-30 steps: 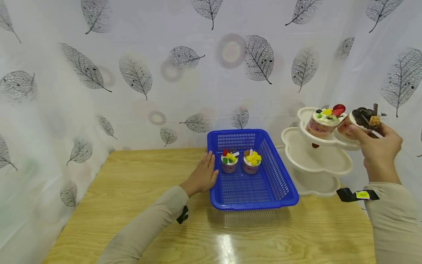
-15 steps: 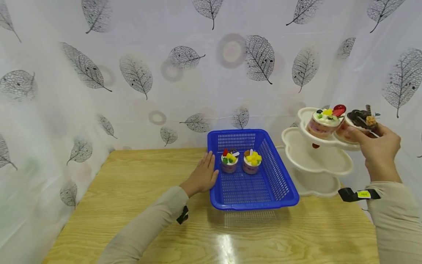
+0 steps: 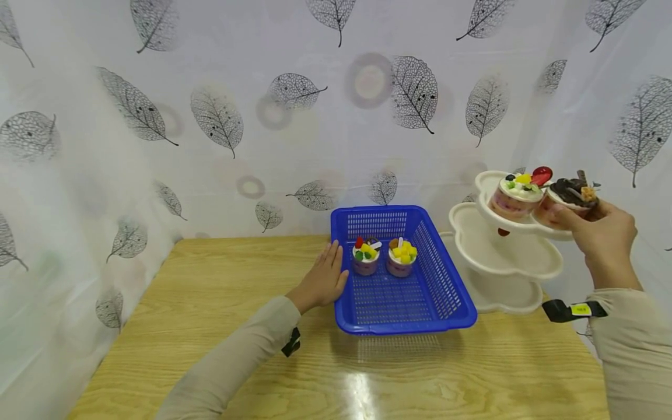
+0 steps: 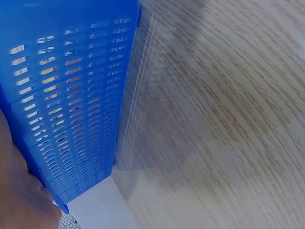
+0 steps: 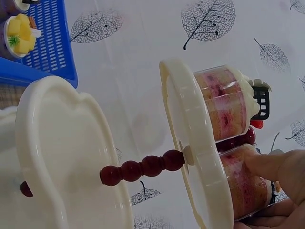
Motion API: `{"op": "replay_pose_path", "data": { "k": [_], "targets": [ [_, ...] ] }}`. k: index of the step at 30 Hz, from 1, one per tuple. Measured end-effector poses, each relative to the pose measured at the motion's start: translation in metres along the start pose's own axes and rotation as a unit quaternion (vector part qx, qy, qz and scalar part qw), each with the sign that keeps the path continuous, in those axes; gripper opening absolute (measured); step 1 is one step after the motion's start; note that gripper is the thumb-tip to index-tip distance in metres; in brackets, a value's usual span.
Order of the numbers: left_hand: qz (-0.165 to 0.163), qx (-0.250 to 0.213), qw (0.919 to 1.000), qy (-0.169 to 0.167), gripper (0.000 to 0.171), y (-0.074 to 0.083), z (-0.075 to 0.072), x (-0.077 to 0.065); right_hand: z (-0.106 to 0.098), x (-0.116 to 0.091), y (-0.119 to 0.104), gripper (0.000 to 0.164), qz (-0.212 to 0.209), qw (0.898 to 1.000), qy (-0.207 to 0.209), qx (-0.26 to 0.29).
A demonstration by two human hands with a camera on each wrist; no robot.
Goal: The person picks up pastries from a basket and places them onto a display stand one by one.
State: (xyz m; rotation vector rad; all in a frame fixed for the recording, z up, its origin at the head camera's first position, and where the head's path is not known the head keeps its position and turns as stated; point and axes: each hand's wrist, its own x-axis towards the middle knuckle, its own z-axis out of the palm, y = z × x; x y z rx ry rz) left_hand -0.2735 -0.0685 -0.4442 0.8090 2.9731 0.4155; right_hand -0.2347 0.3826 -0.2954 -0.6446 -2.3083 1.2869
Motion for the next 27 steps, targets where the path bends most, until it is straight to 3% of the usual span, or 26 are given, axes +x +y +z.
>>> {"op": "replay_pose_path", "data": {
  "k": [9,21,27],
  "targets": [
    [-0.002,0.001,1.0000,0.002,0.062,0.0007,-0.0007,0.0004,-0.0019,-0.0001,0.0003,0.074,-0.018,0.998,-0.003,-0.052],
    [0.004,0.004,1.0000,0.003,0.063,0.0004,-0.0003,-0.0003,-0.0026,-0.0016,0.0018,0.068,-0.011,0.999,0.000,-0.036],
    [0.007,-0.004,0.9999,0.011,0.062,-0.0009,0.0012,0.0003,-0.0019,-0.0034,0.0003,0.071,-0.001,0.997,0.007,-0.072]
  ]
}}
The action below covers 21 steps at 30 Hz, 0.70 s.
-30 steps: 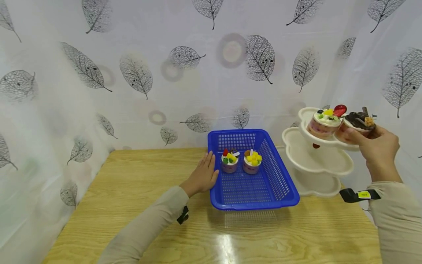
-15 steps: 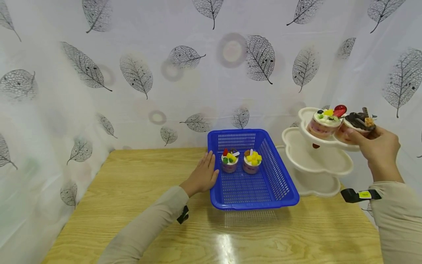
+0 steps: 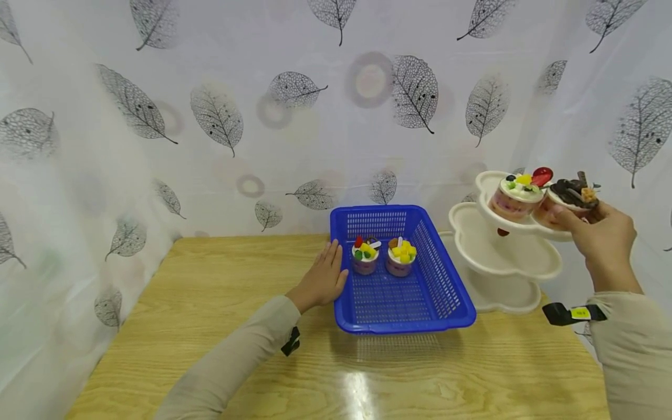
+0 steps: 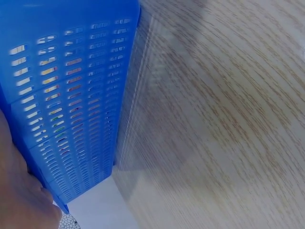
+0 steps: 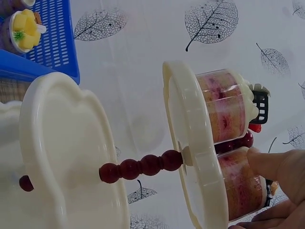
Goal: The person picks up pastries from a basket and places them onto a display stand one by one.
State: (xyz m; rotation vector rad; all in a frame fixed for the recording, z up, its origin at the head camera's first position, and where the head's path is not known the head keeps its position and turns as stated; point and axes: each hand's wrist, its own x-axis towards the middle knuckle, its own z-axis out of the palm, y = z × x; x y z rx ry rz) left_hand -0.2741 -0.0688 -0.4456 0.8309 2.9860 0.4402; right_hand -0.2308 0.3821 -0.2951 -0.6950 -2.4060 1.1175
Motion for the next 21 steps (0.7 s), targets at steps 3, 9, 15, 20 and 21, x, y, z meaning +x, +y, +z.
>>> {"op": "replay_pose_path", "data": {
  "k": [3,9,15,20,21],
  "targets": [
    [-0.002,0.003,1.0000,0.000,0.063,-0.001,0.000,0.000,-0.003,-0.003,-0.003,0.074,0.005,1.000,0.006,-0.002],
    [-0.008,0.006,0.9999,-0.010,0.064,0.000,-0.001,0.000,-0.010,-0.022,-0.015,0.084,-0.011,0.998,0.057,0.032],
    [-0.007,0.003,1.0000,-0.005,0.062,-0.001,-0.002,0.000,-0.016,-0.052,-0.046,0.075,-0.105,0.986,0.103,0.075],
    [-0.005,0.003,1.0000,-0.003,0.062,0.000,-0.001,0.000,-0.012,-0.074,-0.078,0.071,-0.158,0.978,0.052,0.123],
    [-0.005,0.003,1.0000,-0.001,0.062,0.000,-0.001,0.000,-0.009,-0.077,-0.084,0.072,-0.165,0.977,0.031,0.131]
  ]
}}
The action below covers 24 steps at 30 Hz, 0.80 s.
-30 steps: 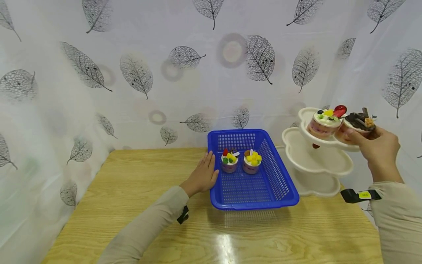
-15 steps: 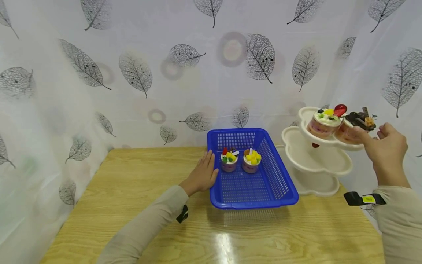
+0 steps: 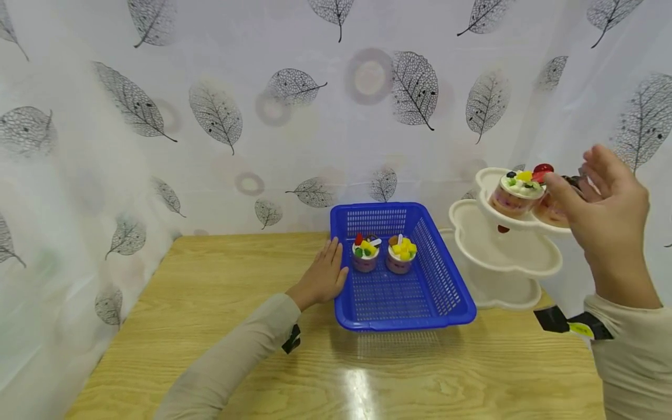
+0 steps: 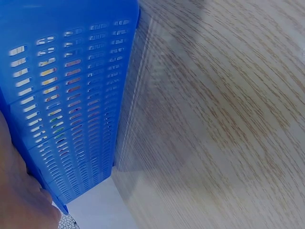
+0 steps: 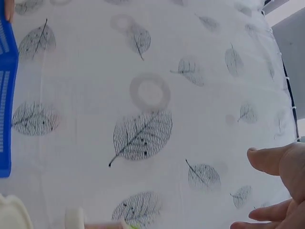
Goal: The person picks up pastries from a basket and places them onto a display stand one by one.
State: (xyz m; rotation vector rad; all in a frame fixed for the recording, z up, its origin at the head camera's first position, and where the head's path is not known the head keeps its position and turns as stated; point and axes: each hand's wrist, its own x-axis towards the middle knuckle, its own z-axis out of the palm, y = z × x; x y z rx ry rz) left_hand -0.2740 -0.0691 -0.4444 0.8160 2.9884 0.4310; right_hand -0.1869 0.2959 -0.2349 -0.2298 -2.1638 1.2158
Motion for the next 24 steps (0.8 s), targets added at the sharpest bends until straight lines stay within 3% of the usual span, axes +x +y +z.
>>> {"op": "replay_pose_path", "data": {
  "k": [4,7,15,19,24],
  "targets": [
    [-0.006,0.004,1.0000,-0.006,0.062,0.000,-0.001,0.000,0.023,-0.001,-0.013,0.074,-0.018,0.996,-0.085,0.028],
    [-0.009,0.004,0.9999,-0.008,0.062,0.001,-0.002,0.000,0.048,-0.001,-0.012,0.075,-0.053,0.990,-0.122,0.038],
    [-0.010,0.009,0.9999,-0.008,0.062,0.001,-0.001,0.000,0.120,0.004,0.020,0.074,-0.129,0.966,-0.213,0.063],
    [-0.011,0.000,0.9999,-0.008,0.062,0.002,0.000,-0.001,0.152,0.005,0.050,0.074,-0.122,0.958,-0.255,0.047],
    [-0.011,-0.007,0.9999,-0.005,0.062,0.003,-0.002,-0.002,0.183,0.003,0.086,0.079,-0.069,0.949,-0.306,0.007]
  ]
}}
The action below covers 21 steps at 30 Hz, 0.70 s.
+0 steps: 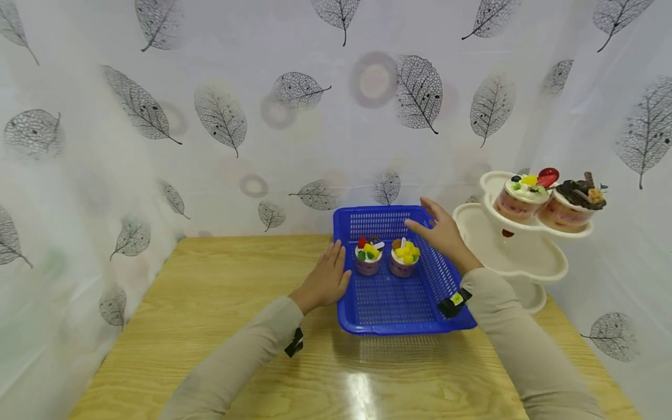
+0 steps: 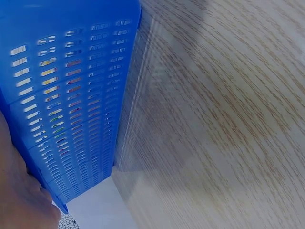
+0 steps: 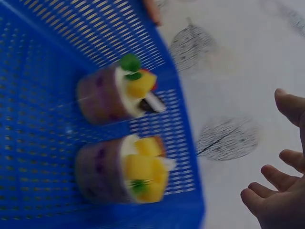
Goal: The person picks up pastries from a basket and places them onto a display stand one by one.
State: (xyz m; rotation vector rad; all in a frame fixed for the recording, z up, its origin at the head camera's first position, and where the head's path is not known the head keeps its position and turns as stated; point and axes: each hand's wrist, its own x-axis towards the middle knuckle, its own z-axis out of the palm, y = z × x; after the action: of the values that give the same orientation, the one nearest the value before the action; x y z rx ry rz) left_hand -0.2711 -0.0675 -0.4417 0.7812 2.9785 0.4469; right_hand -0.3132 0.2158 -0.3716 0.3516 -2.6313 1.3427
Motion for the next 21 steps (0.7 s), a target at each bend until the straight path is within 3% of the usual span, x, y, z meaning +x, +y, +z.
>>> {"op": "replay_pose_path", "data": {
  "k": [8,21],
  "targets": [
    [0.006,0.004,0.9999,0.009,0.062,-0.002,0.002,0.001,0.028,0.005,0.038,0.092,0.089,0.991,-0.099,-0.005],
    [0.019,-0.006,0.9997,0.016,0.060,-0.002,0.000,-0.001,0.047,-0.001,0.062,0.101,0.159,0.975,-0.153,0.016]
  ]
}}
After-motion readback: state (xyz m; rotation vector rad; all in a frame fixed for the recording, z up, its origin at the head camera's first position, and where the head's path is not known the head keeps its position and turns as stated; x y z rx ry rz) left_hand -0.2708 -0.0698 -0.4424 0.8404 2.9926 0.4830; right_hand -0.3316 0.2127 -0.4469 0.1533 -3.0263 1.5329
